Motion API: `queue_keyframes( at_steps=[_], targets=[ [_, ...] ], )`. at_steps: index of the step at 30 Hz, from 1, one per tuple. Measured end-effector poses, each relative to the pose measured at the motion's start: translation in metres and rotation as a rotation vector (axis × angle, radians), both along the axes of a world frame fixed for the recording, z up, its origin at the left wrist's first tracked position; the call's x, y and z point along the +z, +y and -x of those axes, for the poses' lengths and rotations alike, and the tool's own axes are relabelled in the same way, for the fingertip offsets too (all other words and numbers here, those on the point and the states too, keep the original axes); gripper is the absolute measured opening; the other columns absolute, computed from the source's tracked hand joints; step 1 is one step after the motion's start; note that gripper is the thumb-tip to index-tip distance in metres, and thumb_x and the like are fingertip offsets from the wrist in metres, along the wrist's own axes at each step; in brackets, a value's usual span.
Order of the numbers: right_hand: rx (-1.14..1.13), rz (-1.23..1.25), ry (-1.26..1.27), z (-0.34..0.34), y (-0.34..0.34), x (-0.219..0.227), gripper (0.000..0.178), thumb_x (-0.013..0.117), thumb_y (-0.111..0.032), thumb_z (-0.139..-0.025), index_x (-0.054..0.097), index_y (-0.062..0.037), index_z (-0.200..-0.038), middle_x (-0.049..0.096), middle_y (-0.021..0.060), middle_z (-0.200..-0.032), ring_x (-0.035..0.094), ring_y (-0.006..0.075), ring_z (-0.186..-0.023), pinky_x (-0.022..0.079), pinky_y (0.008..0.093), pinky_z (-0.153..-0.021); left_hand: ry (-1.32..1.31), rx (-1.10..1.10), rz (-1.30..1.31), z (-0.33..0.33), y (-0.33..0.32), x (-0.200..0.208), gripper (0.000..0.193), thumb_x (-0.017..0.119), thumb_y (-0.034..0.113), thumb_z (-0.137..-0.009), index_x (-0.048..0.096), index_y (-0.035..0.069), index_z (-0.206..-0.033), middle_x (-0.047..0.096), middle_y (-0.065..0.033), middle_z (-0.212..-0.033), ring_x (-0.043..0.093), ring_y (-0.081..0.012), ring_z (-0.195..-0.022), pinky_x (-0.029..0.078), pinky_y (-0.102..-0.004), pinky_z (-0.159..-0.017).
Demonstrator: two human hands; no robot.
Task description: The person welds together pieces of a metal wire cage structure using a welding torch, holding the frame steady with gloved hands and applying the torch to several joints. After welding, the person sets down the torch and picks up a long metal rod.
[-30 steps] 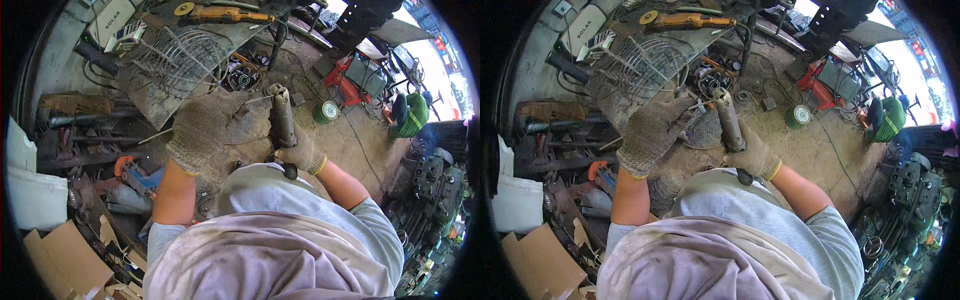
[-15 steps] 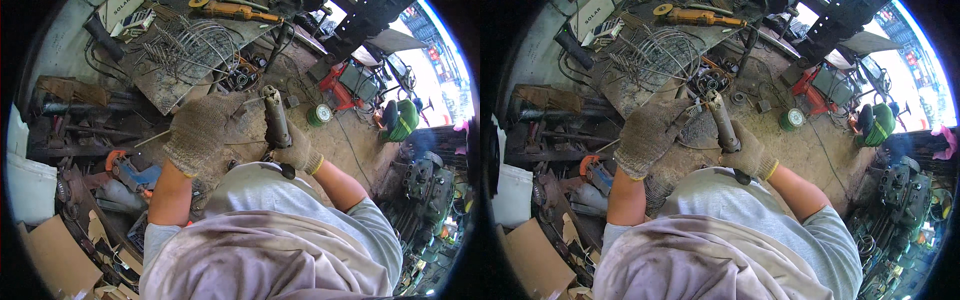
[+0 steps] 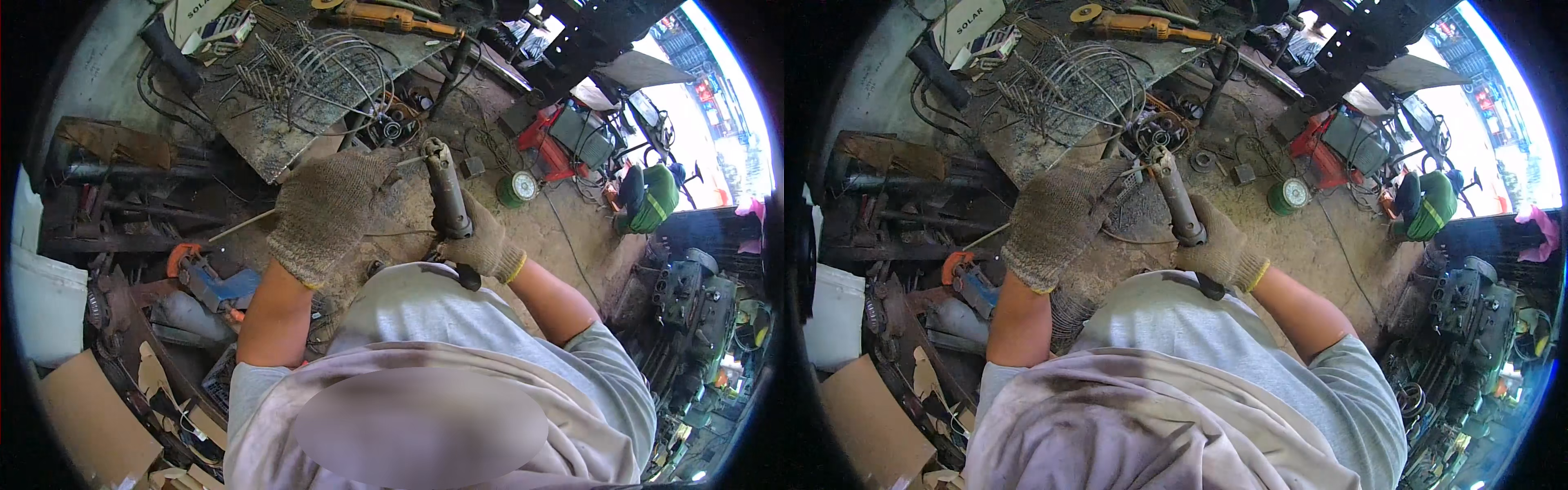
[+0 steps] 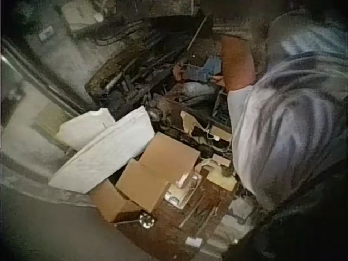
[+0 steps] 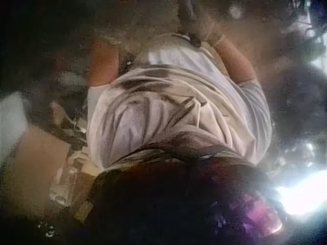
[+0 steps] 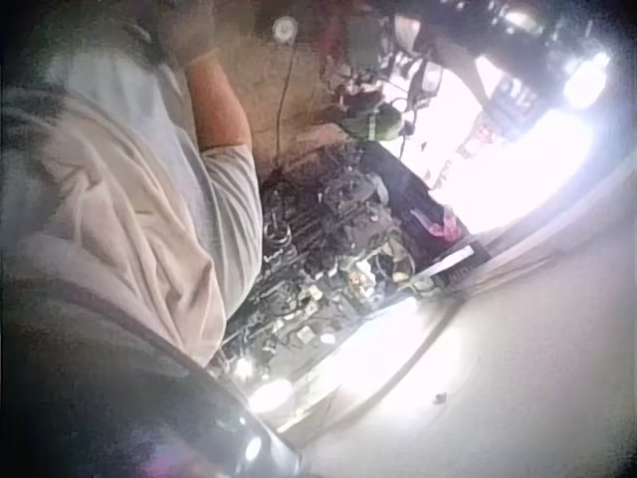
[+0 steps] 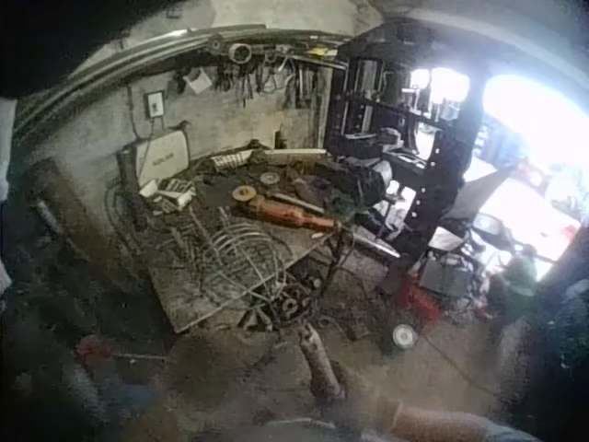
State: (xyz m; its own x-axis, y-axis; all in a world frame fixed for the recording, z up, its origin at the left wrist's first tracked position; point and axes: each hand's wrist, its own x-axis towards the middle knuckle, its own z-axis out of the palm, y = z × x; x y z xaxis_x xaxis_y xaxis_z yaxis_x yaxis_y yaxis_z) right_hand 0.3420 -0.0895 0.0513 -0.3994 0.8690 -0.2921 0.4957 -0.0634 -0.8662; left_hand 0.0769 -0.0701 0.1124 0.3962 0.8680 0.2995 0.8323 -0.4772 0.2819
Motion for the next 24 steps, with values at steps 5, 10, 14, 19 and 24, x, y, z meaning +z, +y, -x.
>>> queue_keyframes(
  at_steps=[5,10,14,19,24],
  targets=[
    [-0.008,-0.003,-0.025,-0.002,0.001,-0.01,0.095,0.09,-0.028,-0.064,0.044,-0.0065,-0.144,0.069,0.0073,-0.112,0.066,0.0183,-0.098,0.055,0.0357,-0.088,-0.05,0.012,0.056,-0.003,0.001,0.002,0.031,0.065,0.032,-0.094,0.074,0.02,-0.121,0.072,-0.0163,-0.091,0.07,-0.036,-0.081,0.055,-0.0473,-0.071],
    [-0.022,0.001,0.01,-0.003,-0.001,-0.008,0.096,0.089,-0.027,-0.064,0.042,-0.0057,-0.145,0.068,0.0069,-0.11,0.065,0.0174,-0.096,0.055,0.0347,-0.087,-0.08,-0.024,0.138,-0.003,0.002,0.005,0.031,0.064,0.035,-0.095,0.074,0.019,-0.12,0.072,-0.0166,-0.089,0.07,-0.0363,-0.082,0.055,-0.0478,-0.071],
    [-0.023,-0.047,-0.023,-0.002,-0.002,-0.008,0.096,0.088,-0.026,-0.064,0.042,-0.0054,-0.146,0.067,0.0062,-0.108,0.065,0.0166,-0.094,0.055,0.0344,-0.086,-0.063,-0.007,0.11,-0.008,0.0,0.008,0.03,0.063,0.036,-0.097,0.074,0.02,-0.12,0.072,-0.0165,-0.091,0.07,-0.0366,-0.082,0.055,-0.0474,-0.071],
    [-0.043,0.002,0.032,-0.005,-0.004,-0.005,0.096,0.087,-0.025,-0.064,0.041,-0.0055,-0.147,0.066,0.0059,-0.106,0.065,0.0167,-0.093,0.055,0.0345,-0.085,-0.094,-0.002,0.08,-0.009,-0.002,0.005,0.031,0.062,0.038,-0.097,0.074,0.02,-0.12,0.072,-0.0157,-0.091,0.069,-0.0361,-0.081,0.055,-0.047,-0.071],
    [-0.024,-0.029,-0.037,-0.008,-0.006,-0.004,0.091,0.088,-0.028,-0.065,0.045,-0.0063,-0.143,0.067,0.0063,-0.105,0.065,0.0184,-0.093,0.055,0.0365,-0.085,0.037,0.039,0.07,-0.011,-0.006,0.006,0.034,0.061,0.041,-0.097,0.074,0.021,-0.12,0.072,-0.0151,-0.092,0.07,-0.0345,-0.081,0.055,-0.046,-0.07]
  ],
)
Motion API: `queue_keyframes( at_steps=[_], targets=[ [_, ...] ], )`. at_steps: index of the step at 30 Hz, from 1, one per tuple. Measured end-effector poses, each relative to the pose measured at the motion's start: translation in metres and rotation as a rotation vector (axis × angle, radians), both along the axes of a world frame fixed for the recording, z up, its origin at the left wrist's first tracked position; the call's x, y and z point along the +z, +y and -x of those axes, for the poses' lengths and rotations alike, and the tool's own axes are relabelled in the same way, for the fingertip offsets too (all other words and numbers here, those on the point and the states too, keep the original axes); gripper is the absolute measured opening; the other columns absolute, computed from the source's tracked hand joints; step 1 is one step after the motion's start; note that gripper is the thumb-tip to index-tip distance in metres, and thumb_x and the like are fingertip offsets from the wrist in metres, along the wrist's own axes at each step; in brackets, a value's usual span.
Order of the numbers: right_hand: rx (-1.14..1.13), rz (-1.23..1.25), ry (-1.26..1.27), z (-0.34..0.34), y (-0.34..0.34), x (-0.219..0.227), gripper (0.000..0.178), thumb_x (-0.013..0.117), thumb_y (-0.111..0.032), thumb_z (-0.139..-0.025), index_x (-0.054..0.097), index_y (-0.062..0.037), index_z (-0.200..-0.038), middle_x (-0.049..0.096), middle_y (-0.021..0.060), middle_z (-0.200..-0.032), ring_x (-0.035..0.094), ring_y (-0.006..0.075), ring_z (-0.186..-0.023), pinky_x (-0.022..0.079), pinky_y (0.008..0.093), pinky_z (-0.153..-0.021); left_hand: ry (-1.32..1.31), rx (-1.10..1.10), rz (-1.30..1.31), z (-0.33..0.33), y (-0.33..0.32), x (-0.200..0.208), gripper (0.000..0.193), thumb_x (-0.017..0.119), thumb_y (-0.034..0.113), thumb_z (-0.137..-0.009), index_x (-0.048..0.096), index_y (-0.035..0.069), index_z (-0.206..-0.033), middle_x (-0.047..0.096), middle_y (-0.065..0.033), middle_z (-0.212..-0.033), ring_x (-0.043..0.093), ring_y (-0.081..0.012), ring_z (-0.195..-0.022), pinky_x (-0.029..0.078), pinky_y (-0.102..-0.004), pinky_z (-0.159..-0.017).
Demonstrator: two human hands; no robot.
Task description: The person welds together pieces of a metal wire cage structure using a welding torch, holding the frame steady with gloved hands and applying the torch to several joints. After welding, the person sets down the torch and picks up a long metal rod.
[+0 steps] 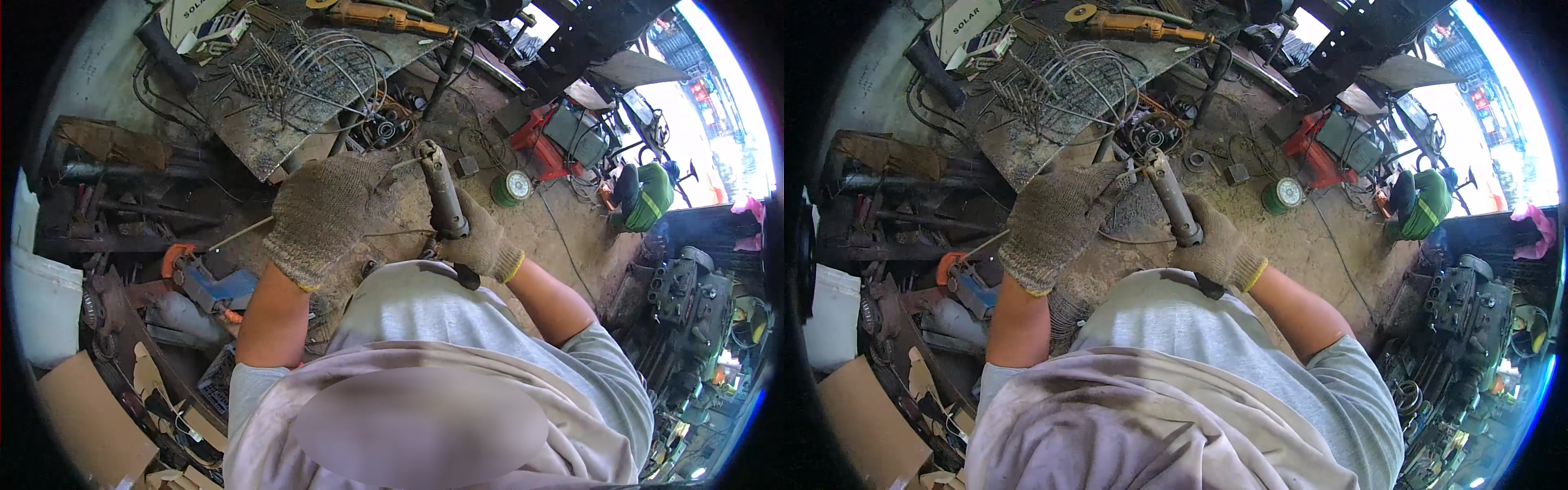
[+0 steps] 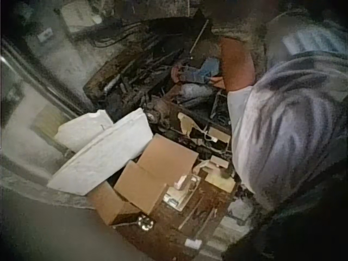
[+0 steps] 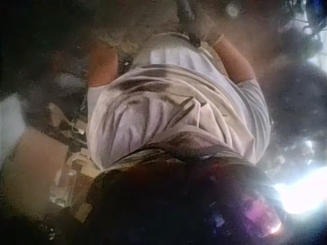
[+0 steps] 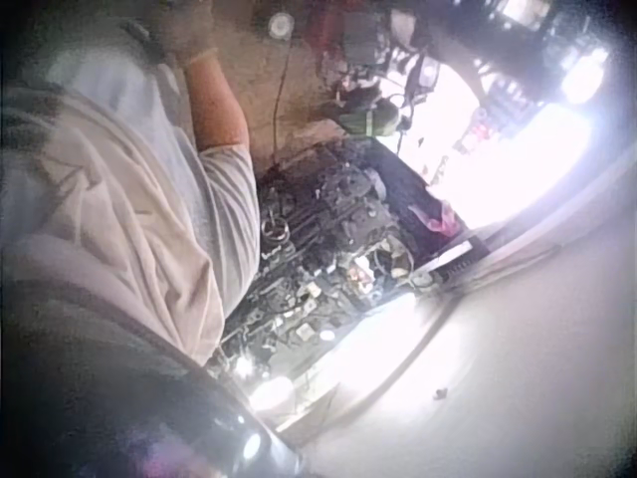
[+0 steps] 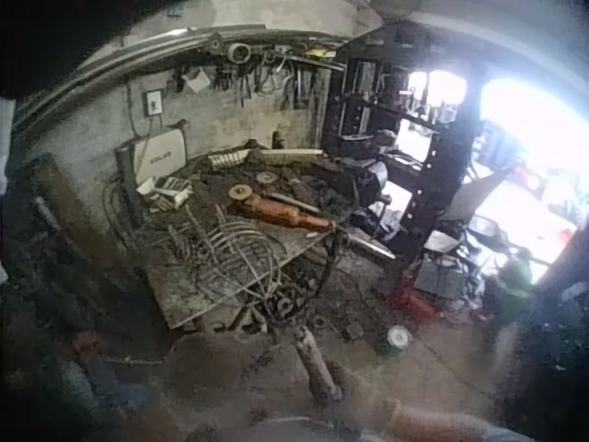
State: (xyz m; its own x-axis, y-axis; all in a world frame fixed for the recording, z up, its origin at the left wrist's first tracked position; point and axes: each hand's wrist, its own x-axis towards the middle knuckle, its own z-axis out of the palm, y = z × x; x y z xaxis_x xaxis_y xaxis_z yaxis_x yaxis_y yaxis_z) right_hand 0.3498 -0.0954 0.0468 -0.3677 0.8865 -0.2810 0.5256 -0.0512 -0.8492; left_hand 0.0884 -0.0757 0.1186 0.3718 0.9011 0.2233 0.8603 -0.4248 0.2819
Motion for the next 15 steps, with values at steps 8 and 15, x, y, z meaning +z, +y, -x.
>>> queue_keyframes(
  at_steps=[8,15],
  targets=[
    [-0.009,0.041,-0.077,0.002,-0.004,0.01,0.098,0.086,-0.029,-0.064,0.043,-0.0073,-0.149,0.065,0.0182,-0.122,0.065,0.0302,-0.113,0.051,0.0406,-0.099,-0.128,-0.031,0.024,-0.004,0.0,-0.001,0.032,0.062,0.04,-0.097,0.075,0.019,-0.118,0.073,-0.0156,-0.091,0.071,-0.0345,-0.078,0.056,-0.0447,-0.067],
    [-0.009,0.034,0.088,0.0,-0.003,-0.002,0.102,0.085,-0.029,-0.063,0.039,-0.0063,-0.151,0.063,0.0202,-0.127,0.063,0.0314,-0.117,0.049,0.0413,-0.101,-0.118,-0.008,0.033,-0.005,-0.005,0.001,0.035,0.061,0.041,-0.099,0.074,0.017,-0.12,0.073,-0.0158,-0.09,0.071,-0.0346,-0.078,0.056,-0.0453,-0.067]
  ],
)
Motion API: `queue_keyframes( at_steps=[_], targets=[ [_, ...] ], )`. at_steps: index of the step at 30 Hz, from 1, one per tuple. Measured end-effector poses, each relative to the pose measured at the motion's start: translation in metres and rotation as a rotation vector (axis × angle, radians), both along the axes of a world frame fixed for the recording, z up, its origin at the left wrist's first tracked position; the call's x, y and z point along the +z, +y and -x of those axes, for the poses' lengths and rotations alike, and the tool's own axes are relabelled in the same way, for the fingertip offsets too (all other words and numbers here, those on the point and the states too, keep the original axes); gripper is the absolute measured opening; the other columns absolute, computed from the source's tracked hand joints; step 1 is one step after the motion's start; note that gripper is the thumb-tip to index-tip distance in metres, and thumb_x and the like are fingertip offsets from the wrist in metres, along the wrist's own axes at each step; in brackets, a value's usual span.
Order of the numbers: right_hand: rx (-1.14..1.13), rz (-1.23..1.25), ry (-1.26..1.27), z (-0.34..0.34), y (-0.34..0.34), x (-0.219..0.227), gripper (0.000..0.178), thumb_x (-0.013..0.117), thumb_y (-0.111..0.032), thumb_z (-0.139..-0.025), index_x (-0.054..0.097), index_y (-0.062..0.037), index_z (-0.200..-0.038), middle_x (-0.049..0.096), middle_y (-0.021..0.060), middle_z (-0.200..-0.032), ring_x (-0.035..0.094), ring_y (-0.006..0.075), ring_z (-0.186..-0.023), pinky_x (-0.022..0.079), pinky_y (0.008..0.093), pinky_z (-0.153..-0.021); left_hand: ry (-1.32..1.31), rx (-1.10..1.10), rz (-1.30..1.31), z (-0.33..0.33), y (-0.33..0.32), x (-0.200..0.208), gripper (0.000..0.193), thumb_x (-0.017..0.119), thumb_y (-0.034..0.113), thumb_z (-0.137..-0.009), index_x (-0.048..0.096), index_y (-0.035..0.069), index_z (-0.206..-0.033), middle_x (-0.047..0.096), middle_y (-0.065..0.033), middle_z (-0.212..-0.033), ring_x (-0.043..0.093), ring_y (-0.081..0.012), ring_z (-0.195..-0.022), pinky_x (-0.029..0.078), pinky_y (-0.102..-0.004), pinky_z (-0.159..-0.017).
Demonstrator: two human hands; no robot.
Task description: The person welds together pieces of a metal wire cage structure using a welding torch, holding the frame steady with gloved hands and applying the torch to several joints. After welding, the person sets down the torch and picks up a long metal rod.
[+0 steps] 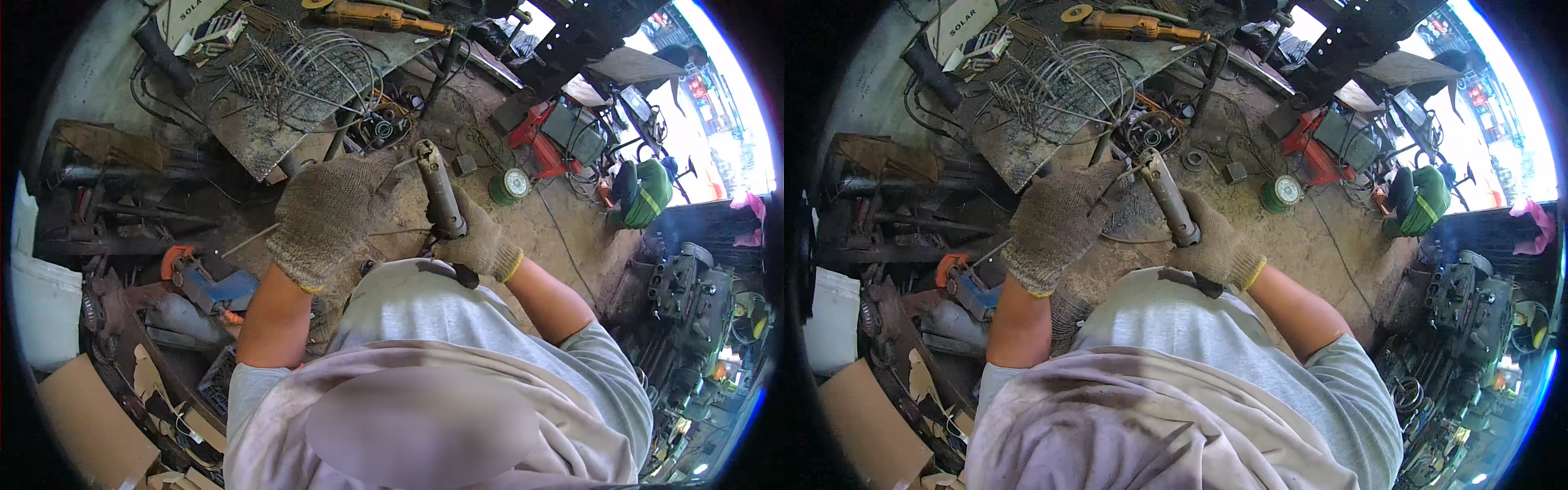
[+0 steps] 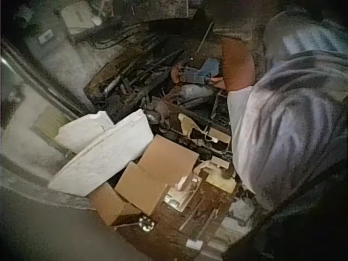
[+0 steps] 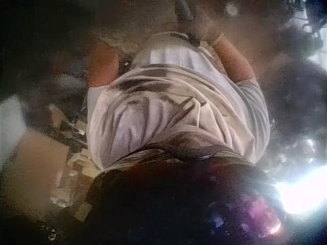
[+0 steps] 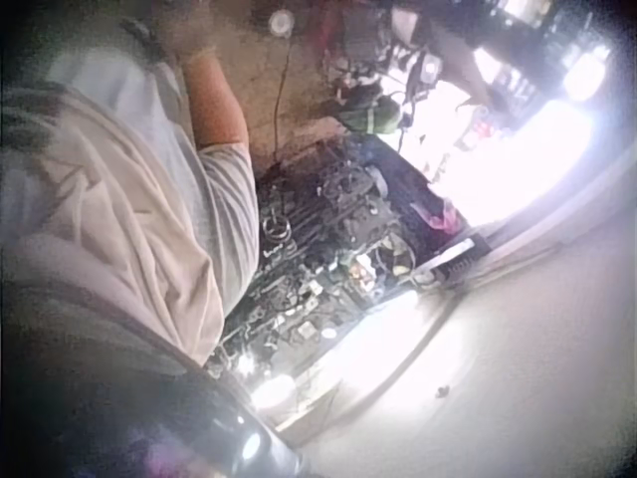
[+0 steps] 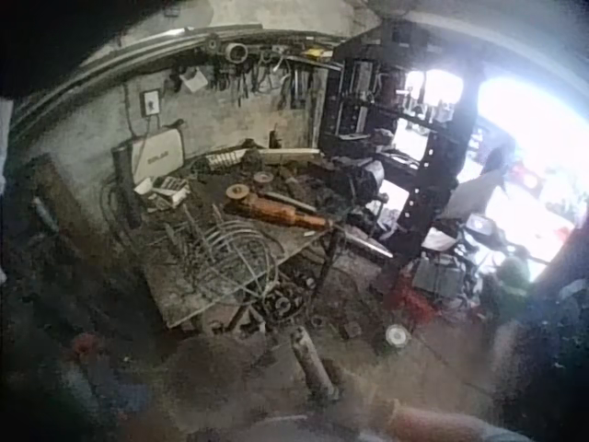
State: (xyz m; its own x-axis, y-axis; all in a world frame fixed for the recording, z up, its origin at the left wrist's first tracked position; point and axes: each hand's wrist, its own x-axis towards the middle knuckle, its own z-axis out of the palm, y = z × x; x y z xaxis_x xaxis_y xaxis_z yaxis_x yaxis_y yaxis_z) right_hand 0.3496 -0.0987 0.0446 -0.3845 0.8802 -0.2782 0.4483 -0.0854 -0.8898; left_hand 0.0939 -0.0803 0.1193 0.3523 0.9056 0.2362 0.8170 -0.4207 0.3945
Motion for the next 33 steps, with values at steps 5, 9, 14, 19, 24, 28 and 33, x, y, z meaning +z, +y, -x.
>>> queue_keyframes(
  at_steps=[5,9,14,19,24,28,33],
  targets=[
    [-0.015,0.005,0.015,-0.001,0.002,-0.005,0.106,0.085,-0.029,-0.064,0.034,-0.0061,-0.153,0.061,0.0228,-0.132,0.061,0.0327,-0.121,0.048,0.0415,-0.103,-0.013,0.001,-0.067,-0.002,-0.001,-0.009,0.036,0.059,0.042,-0.099,0.072,0.016,-0.121,0.072,-0.017,-0.092,0.071,-0.0356,-0.081,0.056,-0.0472,-0.069],
    [-0.029,-0.053,-0.022,-0.007,0.003,-0.013,0.107,0.084,-0.009,-0.067,0.027,-0.0098,-0.157,0.061,0.01,-0.125,0.063,0.0199,-0.109,0.055,0.0367,-0.095,-0.011,0.018,-0.11,0.008,-0.008,-0.015,0.036,0.06,0.039,-0.099,0.071,0.013,-0.121,0.072,-0.0175,-0.092,0.071,-0.0366,-0.084,0.056,-0.0484,-0.072],
    [-0.075,-0.09,-0.051,-0.015,0.007,-0.004,0.108,0.085,-0.009,-0.067,0.026,-0.008,-0.158,0.06,0.0127,-0.131,0.063,0.0205,-0.113,0.055,0.0374,-0.098,-0.118,0.053,-0.131,0.03,-0.013,-0.022,0.035,0.061,0.036,-0.098,0.071,0.011,-0.12,0.072,-0.018,-0.094,0.071,-0.0377,-0.084,0.056,-0.0476,-0.073],
    [-0.031,-0.318,-0.156,-0.012,0.01,0.015,0.111,0.088,-0.012,-0.064,0.027,-0.005,-0.157,0.056,0.0187,-0.14,0.061,0.025,-0.12,0.052,0.0376,-0.101,-0.053,0.093,-0.082,0.04,-0.016,-0.033,0.029,0.068,0.024,-0.092,0.072,0.012,-0.118,0.073,-0.0169,-0.095,0.072,-0.0361,-0.088,0.057,-0.0433,-0.072],
    [-0.04,-0.325,-0.147,-0.011,0.016,0.03,0.111,0.088,-0.015,-0.064,0.028,-0.0042,-0.156,0.056,0.0198,-0.138,0.063,0.0267,-0.117,0.053,0.0375,-0.098,-0.164,0.133,-0.142,0.049,-0.019,-0.044,0.031,0.065,0.032,-0.098,0.072,0.005,-0.112,0.073,-0.0184,-0.098,0.072,-0.0364,-0.088,0.056,-0.0441,-0.075],
    [-0.104,-0.253,-0.124,-0.003,0.015,0.04,0.112,0.086,-0.024,-0.058,0.032,0.0007,-0.154,0.053,0.0243,-0.143,0.055,0.034,-0.133,0.044,0.0405,-0.112,-0.323,0.147,-0.098,0.045,-0.02,-0.051,0.031,0.067,0.032,-0.097,0.074,0.004,-0.109,0.074,-0.0179,-0.099,0.072,-0.0336,-0.09,0.056,-0.0413,-0.079],
    [-0.123,-0.236,-0.036,0.004,0.021,0.034,0.109,0.084,-0.024,-0.061,0.032,0.001,-0.154,0.055,0.0248,-0.141,0.057,0.0359,-0.13,0.046,0.0405,-0.109,-0.529,0.152,0.009,0.041,-0.015,-0.047,0.03,0.07,0.029,-0.096,0.075,0.002,-0.108,0.074,-0.0183,-0.097,0.073,-0.0319,-0.091,0.055,-0.0381,-0.08]
  ],
)
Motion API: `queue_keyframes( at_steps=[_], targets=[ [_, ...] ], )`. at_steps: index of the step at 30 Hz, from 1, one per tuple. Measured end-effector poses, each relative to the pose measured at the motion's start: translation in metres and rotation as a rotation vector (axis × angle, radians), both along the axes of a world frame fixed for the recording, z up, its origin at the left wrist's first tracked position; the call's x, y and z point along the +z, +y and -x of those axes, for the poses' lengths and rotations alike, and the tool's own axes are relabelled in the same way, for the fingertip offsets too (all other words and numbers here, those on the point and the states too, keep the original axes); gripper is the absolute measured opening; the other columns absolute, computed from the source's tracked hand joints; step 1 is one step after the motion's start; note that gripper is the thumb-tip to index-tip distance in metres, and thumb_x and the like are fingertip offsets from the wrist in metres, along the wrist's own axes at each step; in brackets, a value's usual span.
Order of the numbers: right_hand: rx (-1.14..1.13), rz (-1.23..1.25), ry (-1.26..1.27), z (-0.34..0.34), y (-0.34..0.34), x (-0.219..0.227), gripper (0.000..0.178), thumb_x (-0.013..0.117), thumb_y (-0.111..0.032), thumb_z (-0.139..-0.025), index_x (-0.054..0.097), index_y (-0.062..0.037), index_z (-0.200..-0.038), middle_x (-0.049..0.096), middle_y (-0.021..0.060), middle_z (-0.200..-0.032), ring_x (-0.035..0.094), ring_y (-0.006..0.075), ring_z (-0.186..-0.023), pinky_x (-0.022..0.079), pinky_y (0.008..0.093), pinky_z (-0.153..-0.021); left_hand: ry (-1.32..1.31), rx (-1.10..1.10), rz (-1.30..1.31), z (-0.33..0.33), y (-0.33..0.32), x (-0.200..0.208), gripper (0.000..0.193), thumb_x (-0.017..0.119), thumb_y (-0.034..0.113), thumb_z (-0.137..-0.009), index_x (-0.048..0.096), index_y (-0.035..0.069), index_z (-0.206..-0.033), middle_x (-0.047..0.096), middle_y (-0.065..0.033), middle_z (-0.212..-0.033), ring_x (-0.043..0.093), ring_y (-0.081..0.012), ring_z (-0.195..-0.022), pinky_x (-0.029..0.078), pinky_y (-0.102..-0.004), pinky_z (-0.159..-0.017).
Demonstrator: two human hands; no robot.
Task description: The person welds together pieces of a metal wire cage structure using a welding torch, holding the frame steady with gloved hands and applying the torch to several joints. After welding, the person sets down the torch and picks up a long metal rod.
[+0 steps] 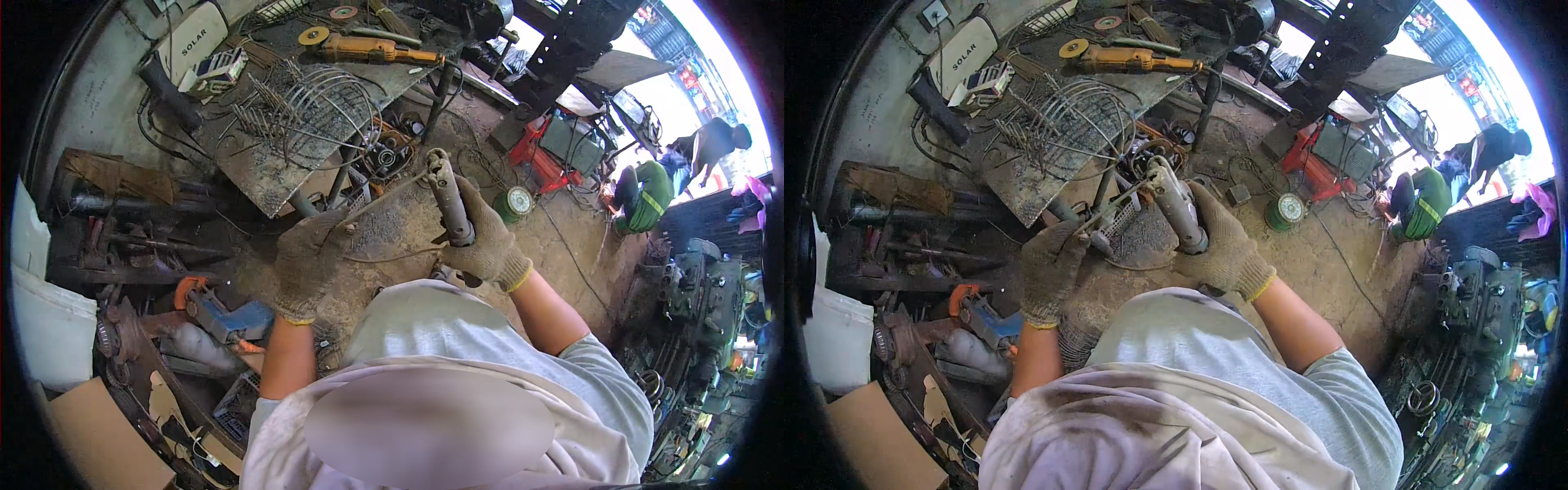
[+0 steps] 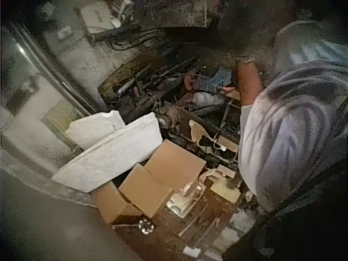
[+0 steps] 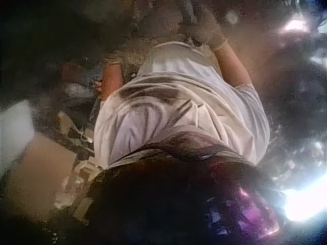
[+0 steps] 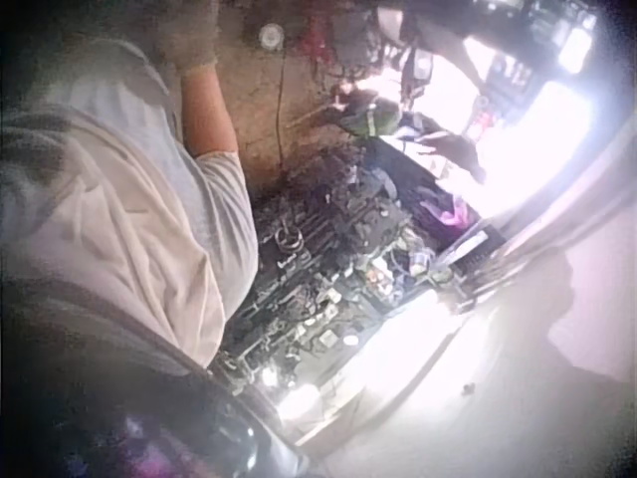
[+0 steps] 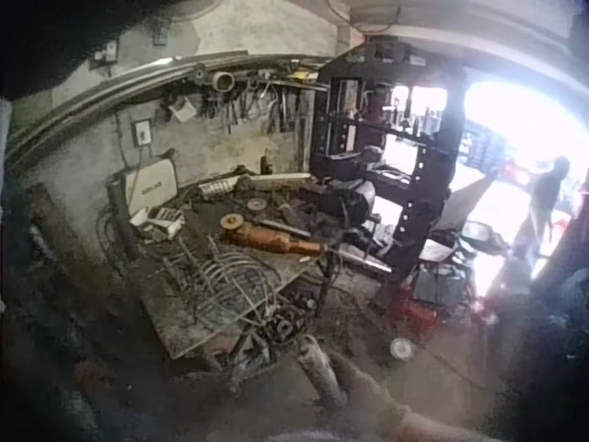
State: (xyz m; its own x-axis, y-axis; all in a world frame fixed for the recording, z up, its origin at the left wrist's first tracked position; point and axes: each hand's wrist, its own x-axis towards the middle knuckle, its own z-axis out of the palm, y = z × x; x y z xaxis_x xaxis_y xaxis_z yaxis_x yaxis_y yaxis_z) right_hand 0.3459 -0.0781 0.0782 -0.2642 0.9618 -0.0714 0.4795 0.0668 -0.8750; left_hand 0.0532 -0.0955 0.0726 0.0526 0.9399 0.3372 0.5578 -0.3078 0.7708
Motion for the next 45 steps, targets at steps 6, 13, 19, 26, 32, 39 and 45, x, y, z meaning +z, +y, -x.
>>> queue_keyframes(
  at_steps=[6,13,19,26,32,39,45],
  targets=[
    [0.022,0.03,-0.089,-0.008,-0.006,-0.018,0.1,0.078,-0.023,-0.066,0.034,-0.0009,-0.153,0.062,0.0249,-0.129,0.063,0.0386,-0.118,0.051,0.042,-0.101,0.232,0.012,-0.056,0.025,0.002,0.021,0.023,0.074,0.027,-0.089,0.078,0.01,-0.105,0.075,-0.0145,-0.096,0.073,-0.0306,-0.085,0.057,-0.0386,-0.075],
    [0.024,0.23,0.192,-0.019,-0.014,-0.027,0.098,0.087,-0.019,-0.064,0.04,-0.0059,-0.149,0.067,0.0068,-0.115,0.066,0.0161,-0.095,0.056,0.0332,-0.086,0.525,-0.059,-0.16,0.03,0.005,0.051,0.023,0.073,0.026,-0.09,0.077,0.01,-0.106,0.073,-0.0157,-0.091,0.072,-0.0335,-0.081,0.056,-0.0405,-0.069],
    [0.035,0.274,0.21,-0.021,-0.015,-0.022,0.102,0.087,-0.025,-0.065,0.038,-0.0047,-0.152,0.069,0.007,-0.112,0.067,0.0166,-0.095,0.056,0.0333,-0.087,0.477,-0.051,-0.202,0.027,0.007,0.04,0.026,0.072,0.03,-0.091,0.077,0.01,-0.106,0.074,-0.016,-0.092,0.072,-0.0342,-0.081,0.056,-0.0419,-0.071],
    [0.022,0.26,0.201,-0.023,-0.014,-0.031,0.1,0.085,-0.024,-0.062,0.042,-0.0046,-0.15,0.069,0.0069,-0.11,0.066,0.0171,-0.093,0.055,0.0347,-0.087,0.484,-0.056,-0.196,0.029,0.01,0.033,0.028,0.074,0.028,-0.085,0.077,0.016,-0.11,0.071,-0.0138,-0.086,0.07,-0.0327,-0.08,0.056,-0.0419,-0.069],
    [0.033,0.24,0.186,-0.019,-0.013,-0.027,0.101,0.085,-0.023,-0.062,0.041,-0.0042,-0.151,0.069,0.0081,-0.108,0.066,0.0182,-0.092,0.055,0.0352,-0.086,0.53,-0.034,-0.221,0.028,0.011,0.03,0.027,0.073,0.025,-0.085,0.077,0.016,-0.11,0.072,-0.0129,-0.087,0.071,-0.0325,-0.081,0.056,-0.0417,-0.069],
    [0.052,0.257,0.217,-0.018,-0.01,-0.03,0.09,0.086,-0.015,-0.061,0.047,-0.006,-0.142,0.066,0.0078,-0.115,0.063,0.0162,-0.095,0.054,0.0327,-0.086,0.527,-0.041,-0.23,0.027,0.01,0.033,0.028,0.074,0.024,-0.084,0.076,0.016,-0.111,0.072,-0.0124,-0.089,0.071,-0.0323,-0.08,0.056,-0.0415,-0.07],
    [0.054,0.264,0.276,-0.021,-0.01,-0.038,0.106,0.087,-0.024,-0.062,0.037,-0.0035,-0.153,0.068,0.0084,-0.112,0.065,0.0179,-0.095,0.055,0.0353,-0.089,0.555,-0.046,-0.161,0.03,0.009,0.035,0.026,0.072,0.025,-0.087,0.076,0.013,-0.109,0.073,-0.0141,-0.093,0.071,-0.0333,-0.082,0.056,-0.0424,-0.071]
  ],
)
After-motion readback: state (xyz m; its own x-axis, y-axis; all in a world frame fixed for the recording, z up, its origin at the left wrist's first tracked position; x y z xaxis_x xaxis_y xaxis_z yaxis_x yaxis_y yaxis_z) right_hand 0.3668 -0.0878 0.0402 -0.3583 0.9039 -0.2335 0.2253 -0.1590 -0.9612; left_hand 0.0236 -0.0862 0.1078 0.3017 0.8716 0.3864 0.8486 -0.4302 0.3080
